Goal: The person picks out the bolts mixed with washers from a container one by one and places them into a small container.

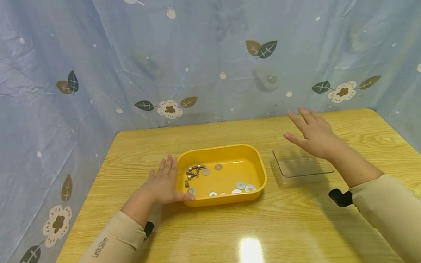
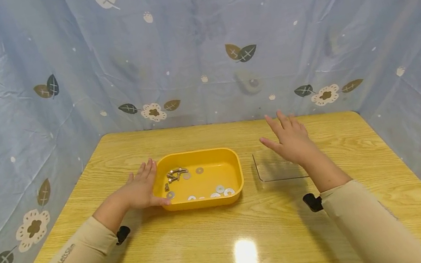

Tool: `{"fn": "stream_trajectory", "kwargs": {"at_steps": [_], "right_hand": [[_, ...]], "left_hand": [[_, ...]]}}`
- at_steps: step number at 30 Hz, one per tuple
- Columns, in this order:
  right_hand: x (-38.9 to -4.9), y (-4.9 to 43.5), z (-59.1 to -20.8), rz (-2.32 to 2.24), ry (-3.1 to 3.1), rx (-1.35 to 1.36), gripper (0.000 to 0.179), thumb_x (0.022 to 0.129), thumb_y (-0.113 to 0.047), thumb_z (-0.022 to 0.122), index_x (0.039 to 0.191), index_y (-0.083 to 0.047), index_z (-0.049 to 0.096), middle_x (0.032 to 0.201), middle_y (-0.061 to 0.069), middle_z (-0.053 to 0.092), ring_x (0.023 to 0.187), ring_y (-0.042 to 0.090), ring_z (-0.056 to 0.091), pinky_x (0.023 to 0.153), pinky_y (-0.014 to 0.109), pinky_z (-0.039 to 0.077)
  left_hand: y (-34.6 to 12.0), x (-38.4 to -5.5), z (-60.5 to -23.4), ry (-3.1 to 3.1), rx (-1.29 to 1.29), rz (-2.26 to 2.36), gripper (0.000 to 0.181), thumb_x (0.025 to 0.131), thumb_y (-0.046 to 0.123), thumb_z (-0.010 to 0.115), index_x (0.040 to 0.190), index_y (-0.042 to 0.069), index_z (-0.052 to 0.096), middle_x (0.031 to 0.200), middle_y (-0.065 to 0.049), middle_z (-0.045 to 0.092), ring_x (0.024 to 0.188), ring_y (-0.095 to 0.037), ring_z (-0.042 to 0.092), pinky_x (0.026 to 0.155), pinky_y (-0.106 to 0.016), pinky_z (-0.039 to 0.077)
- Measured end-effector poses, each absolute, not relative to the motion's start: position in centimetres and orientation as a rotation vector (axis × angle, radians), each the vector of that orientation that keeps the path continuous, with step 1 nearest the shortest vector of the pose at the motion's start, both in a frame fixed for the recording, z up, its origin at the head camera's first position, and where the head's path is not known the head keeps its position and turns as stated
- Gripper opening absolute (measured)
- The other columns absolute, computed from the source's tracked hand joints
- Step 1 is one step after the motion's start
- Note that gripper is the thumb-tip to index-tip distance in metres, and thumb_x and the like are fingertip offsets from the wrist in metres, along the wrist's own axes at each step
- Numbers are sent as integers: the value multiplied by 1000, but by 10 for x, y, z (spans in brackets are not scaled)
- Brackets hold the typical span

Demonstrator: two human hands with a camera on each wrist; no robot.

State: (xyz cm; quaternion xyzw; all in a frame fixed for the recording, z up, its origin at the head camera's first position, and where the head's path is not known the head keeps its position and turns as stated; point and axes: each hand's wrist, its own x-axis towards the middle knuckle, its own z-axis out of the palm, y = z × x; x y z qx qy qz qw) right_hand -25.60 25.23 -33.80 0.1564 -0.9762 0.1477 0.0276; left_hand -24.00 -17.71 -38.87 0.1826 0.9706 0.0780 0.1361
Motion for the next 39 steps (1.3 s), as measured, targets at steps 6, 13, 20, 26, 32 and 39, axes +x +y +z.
{"fn": "stream_trajectory", "kwargs": {"at_steps": [6, 13, 20, 26, 32, 39], "right_hand": [[-273, 222, -332, 572, -2941, 565, 74, 90, -58, 40, 147, -14, 21, 152, 17, 9, 136, 42, 5, 103, 62, 8], [-290, 177, -321, 666, -2923, 680, 71, 88, -58, 44, 143, -14, 32, 148, 15, 24, 134, 38, 18, 104, 58, 17], [-303, 139, -319, 797, -2908, 748, 60, 88, -49, 52, 138, -17, 42, 141, 10, 37, 130, 31, 31, 103, 50, 27], [-311, 109, -322, 846, -2803, 849, 44, 89, -38, 58, 124, -12, 57, 126, 8, 54, 116, 29, 47, 97, 45, 36], [-319, 90, -332, 866, -2715, 897, 27, 88, -29, 62, 103, -7, 67, 104, 6, 63, 95, 22, 56, 83, 38, 46], [-322, 74, -339, 912, -2762, 882, 22, 87, -26, 63, 100, -8, 67, 98, 5, 63, 89, 19, 57, 79, 34, 47]], "left_hand": [[-176, -240, -388, 2808, 524, 209, 127, 66, 75, 56, 144, -1, -8, 149, -17, -18, 137, -37, -10, 102, -64, 2], [-177, -242, -389, 2815, 520, 211, 128, 64, 77, 56, 145, 0, -8, 149, -17, -19, 137, -37, -10, 102, -64, 3], [-177, -242, -389, 2793, 517, 224, 128, 64, 77, 56, 145, 1, -9, 149, -16, -20, 137, -37, -10, 102, -65, 2], [-177, -243, -388, 2799, 516, 201, 128, 65, 77, 56, 145, 0, -7, 149, -18, -18, 137, -38, -9, 102, -65, 4], [-177, -242, -384, 2795, 509, 209, 127, 66, 75, 57, 145, -1, -7, 149, -18, -16, 137, -38, -9, 102, -64, 5], [-174, -243, -386, 2789, 509, 201, 129, 64, 77, 56, 145, -1, -8, 150, -19, -15, 137, -38, -9, 103, -64, 7]]}}
